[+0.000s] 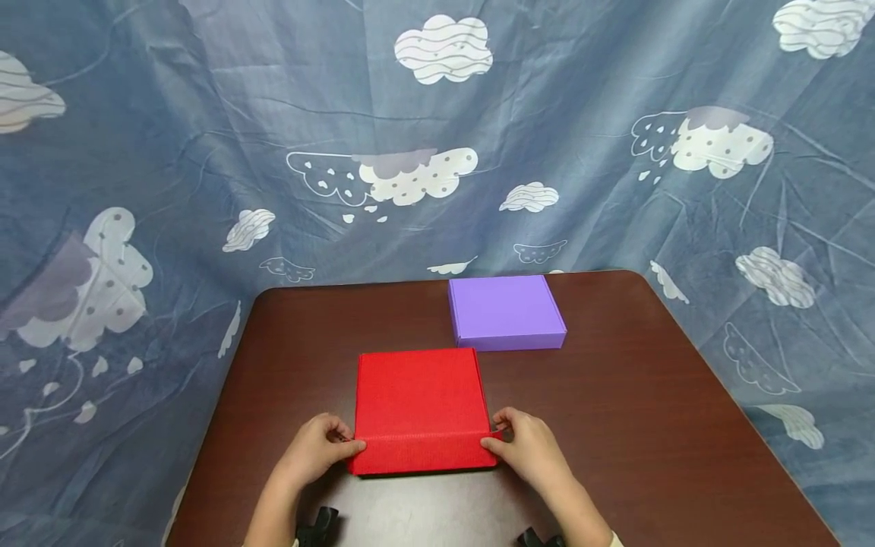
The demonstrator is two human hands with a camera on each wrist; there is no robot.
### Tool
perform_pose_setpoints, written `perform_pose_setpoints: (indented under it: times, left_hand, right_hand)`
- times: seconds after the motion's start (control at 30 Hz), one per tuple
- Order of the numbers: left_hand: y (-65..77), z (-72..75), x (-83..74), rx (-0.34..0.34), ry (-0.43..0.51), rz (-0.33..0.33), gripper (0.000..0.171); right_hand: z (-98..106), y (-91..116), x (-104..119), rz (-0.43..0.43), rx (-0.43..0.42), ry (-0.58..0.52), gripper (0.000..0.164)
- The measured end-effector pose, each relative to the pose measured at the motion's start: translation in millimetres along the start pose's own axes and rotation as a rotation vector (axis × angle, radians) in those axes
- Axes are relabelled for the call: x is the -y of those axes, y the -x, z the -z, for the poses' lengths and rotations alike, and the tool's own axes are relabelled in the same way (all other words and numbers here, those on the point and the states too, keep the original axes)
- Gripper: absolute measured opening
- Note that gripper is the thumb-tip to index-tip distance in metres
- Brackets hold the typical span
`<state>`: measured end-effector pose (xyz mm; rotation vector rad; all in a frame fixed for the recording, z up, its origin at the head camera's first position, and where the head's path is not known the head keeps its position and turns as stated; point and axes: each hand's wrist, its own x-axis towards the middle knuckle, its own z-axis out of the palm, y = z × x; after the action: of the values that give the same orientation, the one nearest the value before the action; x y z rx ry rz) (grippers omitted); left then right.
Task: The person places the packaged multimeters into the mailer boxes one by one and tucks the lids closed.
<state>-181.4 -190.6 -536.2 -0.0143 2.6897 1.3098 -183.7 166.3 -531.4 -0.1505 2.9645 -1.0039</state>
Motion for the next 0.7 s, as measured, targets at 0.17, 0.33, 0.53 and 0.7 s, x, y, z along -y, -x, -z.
perform_pose_setpoints:
  times: [0.17, 0.33, 0.53, 0.7]
  left_hand:
    - [1.5, -1.3, 0.0, 0.010, 0.029, -0.002, 0.024]
    - [1.3, 0.2, -1.2, 0.019, 0.022, 0.010, 0.022]
    - [-0.3, 2.8, 3.4, 0.078, 0.056, -0.001, 0.023]
    - [0.4, 5.0, 6.6, 0.135, 0.159, 0.008, 0.023]
  right_hand:
    - [-2.2, 2.0, -2.5, -0.021, 0.010, -0.028, 0.024]
    - [-2.7, 1.5, -1.7, -0.056, 0.043, -0.107, 0.022]
    - [1.0, 0.5, -2.0, -0.062, 0.097, -0.183, 0.022]
    - [1.7, 0.1, -6.2, -0.074, 0.159, -0.265, 0.023]
